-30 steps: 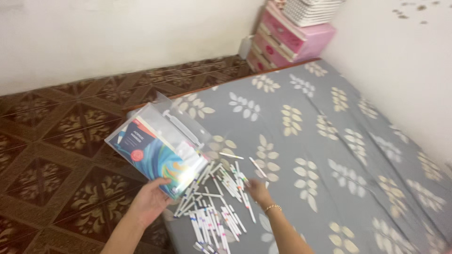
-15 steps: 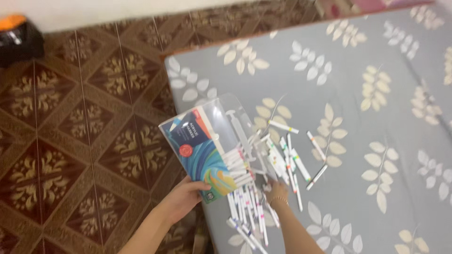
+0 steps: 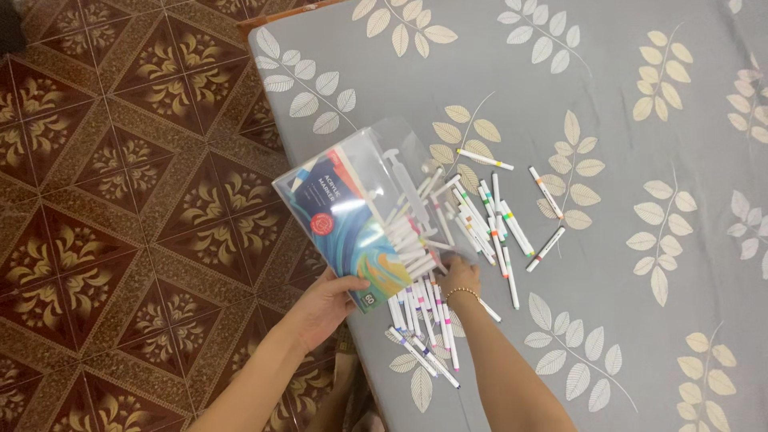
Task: The person empties a set of acrylic markers from a clear plastic case onto a bed and then places them back into the case one by one. The markers are handled individually and returned to their slots in the case.
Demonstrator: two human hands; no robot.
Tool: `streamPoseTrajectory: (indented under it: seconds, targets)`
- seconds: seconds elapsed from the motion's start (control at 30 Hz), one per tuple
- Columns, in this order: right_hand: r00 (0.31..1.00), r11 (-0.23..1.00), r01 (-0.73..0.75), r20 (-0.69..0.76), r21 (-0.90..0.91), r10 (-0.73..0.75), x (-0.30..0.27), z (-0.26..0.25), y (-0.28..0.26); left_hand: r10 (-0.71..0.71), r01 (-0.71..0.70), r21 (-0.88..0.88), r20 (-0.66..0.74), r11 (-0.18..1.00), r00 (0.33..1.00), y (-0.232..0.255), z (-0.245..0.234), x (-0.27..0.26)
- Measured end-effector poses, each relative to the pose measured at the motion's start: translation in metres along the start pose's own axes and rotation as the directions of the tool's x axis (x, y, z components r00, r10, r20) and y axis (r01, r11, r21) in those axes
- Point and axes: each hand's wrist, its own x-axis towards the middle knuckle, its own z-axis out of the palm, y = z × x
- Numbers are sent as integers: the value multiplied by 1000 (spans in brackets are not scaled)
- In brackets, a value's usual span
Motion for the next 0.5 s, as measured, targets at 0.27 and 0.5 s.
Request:
streamPoseTrajectory:
  seconds: [0.27,0.5]
  targets:
    - [991,972,121,-76,199,-108,10,-2,-29,6,-5,13,-33,1000,999,-3,12,-4]
    - [833,853,499,-354,150,-425,33,-25,-32,5,1,69,-93,998,996,0,15,-21]
